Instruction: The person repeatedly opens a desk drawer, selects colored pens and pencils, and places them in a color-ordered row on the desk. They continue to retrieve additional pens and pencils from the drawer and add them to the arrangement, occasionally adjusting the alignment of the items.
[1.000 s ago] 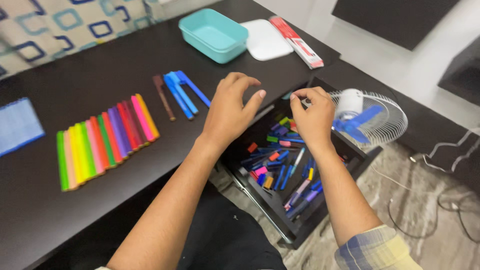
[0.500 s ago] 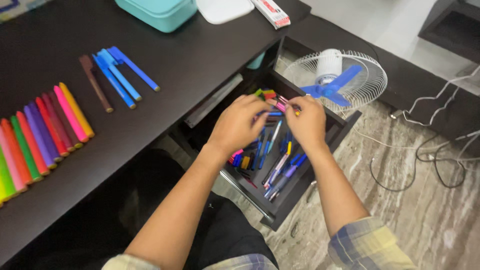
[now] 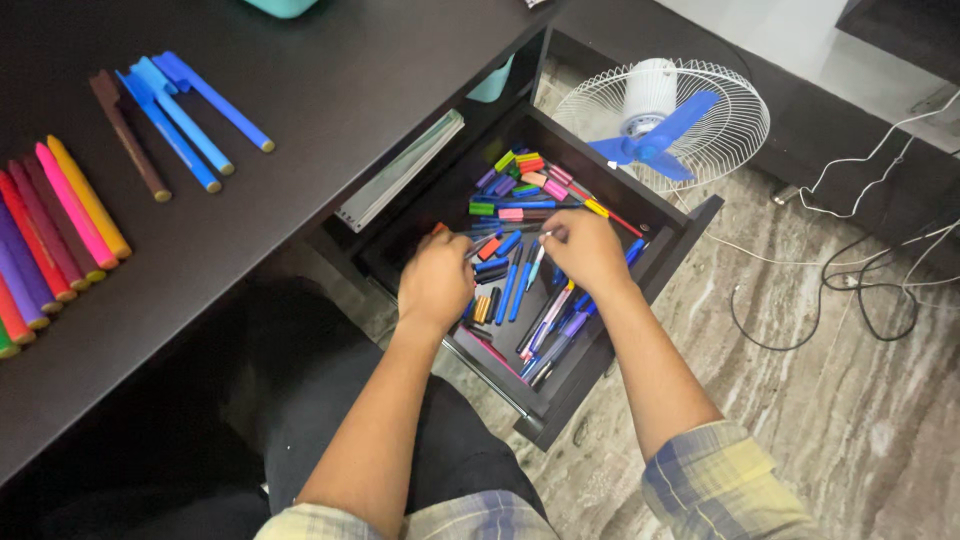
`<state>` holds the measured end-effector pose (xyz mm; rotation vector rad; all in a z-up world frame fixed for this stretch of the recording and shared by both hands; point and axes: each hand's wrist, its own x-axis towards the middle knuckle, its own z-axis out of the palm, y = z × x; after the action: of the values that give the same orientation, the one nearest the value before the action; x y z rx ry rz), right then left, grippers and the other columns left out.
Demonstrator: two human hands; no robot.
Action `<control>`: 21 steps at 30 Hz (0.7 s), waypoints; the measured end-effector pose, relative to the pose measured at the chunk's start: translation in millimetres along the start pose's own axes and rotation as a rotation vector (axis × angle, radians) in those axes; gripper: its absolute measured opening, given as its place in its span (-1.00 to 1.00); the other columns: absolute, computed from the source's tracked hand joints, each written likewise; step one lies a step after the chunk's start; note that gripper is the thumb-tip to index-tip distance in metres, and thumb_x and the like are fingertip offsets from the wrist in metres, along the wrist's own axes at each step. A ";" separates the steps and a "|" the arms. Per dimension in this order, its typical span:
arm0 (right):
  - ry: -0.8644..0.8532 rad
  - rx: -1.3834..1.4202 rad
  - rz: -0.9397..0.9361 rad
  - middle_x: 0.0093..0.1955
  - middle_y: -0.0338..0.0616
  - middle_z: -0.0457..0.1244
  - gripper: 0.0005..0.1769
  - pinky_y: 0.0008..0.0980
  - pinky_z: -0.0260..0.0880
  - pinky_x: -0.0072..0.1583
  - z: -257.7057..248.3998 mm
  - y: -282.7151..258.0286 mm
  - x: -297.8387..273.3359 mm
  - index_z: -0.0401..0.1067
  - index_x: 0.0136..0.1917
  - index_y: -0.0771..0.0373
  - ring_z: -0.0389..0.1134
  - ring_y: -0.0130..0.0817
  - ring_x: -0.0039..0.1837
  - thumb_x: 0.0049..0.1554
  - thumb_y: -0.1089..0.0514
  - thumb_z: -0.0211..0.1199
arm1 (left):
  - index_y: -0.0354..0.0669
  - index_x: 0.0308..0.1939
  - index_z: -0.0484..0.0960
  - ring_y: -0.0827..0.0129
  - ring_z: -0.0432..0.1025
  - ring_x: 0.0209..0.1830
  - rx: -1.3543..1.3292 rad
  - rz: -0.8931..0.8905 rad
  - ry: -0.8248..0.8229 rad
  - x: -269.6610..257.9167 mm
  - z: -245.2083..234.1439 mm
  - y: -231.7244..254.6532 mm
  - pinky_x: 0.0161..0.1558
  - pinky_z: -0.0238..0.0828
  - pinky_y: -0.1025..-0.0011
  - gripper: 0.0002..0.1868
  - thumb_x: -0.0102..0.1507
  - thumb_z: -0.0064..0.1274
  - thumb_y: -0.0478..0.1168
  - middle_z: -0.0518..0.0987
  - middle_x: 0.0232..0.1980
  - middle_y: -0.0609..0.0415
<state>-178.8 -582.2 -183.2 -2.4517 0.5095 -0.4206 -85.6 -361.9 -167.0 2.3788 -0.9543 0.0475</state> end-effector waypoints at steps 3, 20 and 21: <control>-0.056 -0.011 0.058 -0.19 -0.04 0.42 -0.73 -0.20 0.44 -0.04 2.1 -2.2 -0.2 0.60 -0.04 0.21 0.46 -0.13 -0.12 -0.02 0.09 0.43 | -0.12 -0.15 0.70 0.04 0.46 0.09 -0.008 -0.035 -0.041 0.3 -1.2 2.0 0.03 0.46 0.10 -0.82 0.19 0.06 -0.31 0.60 -0.02 -0.03; -0.420 0.024 0.002 -0.18 0.04 0.38 -0.27 -0.17 0.43 -0.05 21.6 22.6 -4.1 0.35 0.43 -0.03 0.43 -0.09 -0.13 -0.01 0.02 0.44 | -0.15 -0.16 0.69 0.03 0.46 0.10 0.033 -0.035 -0.088 -2.8 -2.9 9.0 0.02 0.48 0.10 -0.82 0.18 0.09 -0.29 0.58 0.00 -0.03; -0.420 0.032 -0.037 -0.13 0.02 0.39 -0.28 -0.18 0.44 -0.02 24.0 25.5 -3.5 0.37 0.41 0.00 0.44 -0.10 -0.10 -0.02 0.01 0.45 | -0.15 -0.16 0.69 0.04 0.46 0.10 0.037 -0.037 -0.093 -2.8 -2.6 8.7 0.02 0.48 0.10 -0.82 0.17 0.09 -0.29 0.58 0.00 -0.03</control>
<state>-178.8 -588.2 -218.0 -2.4273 0.2765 0.0755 -92.9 -363.9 -161.2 2.4506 -0.9592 -0.0612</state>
